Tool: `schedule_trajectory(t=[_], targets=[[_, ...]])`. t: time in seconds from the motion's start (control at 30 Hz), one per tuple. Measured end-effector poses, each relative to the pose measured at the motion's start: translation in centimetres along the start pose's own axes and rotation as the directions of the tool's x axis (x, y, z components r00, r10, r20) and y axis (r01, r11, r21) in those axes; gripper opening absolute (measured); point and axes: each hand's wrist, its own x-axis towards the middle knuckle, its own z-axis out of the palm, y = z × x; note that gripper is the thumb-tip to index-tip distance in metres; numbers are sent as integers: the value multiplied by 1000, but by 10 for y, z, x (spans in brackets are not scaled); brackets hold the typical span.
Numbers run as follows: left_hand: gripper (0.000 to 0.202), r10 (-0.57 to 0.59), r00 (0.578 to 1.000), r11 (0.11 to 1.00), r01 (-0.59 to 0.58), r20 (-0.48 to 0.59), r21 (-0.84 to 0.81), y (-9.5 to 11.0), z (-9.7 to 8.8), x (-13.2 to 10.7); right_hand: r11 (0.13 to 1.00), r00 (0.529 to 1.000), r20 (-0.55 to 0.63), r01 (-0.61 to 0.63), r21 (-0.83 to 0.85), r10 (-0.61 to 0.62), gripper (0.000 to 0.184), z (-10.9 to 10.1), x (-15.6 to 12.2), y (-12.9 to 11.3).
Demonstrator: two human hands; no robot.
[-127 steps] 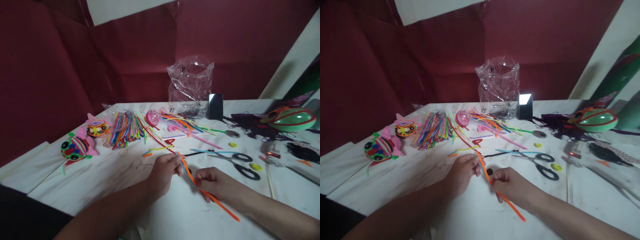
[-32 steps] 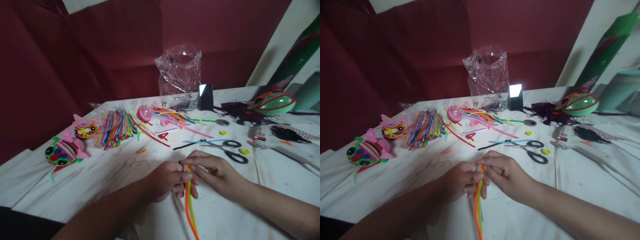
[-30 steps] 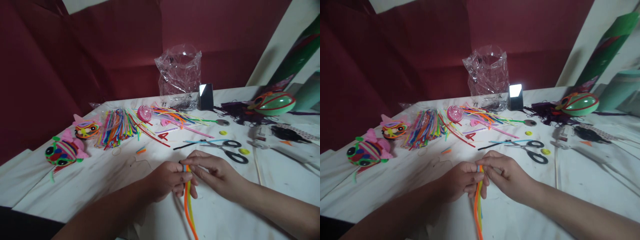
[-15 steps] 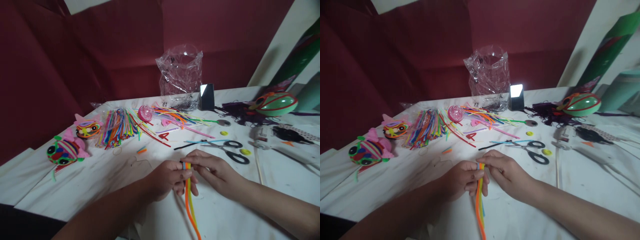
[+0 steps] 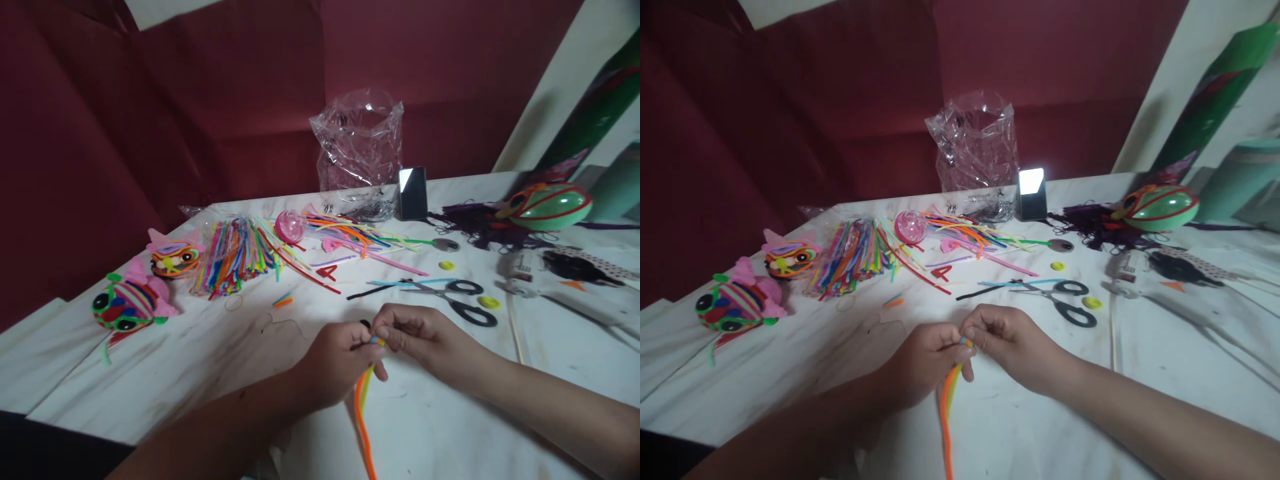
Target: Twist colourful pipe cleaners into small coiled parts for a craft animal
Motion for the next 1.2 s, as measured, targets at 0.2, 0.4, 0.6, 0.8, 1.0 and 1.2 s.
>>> schedule_trajectory(t=[0.2,0.4,0.6,0.8,1.0,1.2], targets=[[26,30,997,996,-36,-76,-84,3,-2,-1,997,988,-141,59,-40,-64,29,-4,0,0],[22,-43,998,927,19,-56,-375,-1,-3,4,827,894,-70,377,-418,-443,38,-3,-4,5],[21,-66,996,914,33,-68,-405,1,-3,3,828,899,-54,374,-419,-434,42,-3,-4,6],[21,-68,996,913,41,-52,-407,1,-3,4,888,932,-81,308,-341,-354,31,-3,-2,5],[22,-6,999,991,-1,-52,-135,2,-3,0,997,994,-81,69,-44,-73,22,1,-1,2],[24,26,998,997,-22,-54,69,1,-2,-3,988,995,-91,37,-153,-51,25,4,-3,2]])
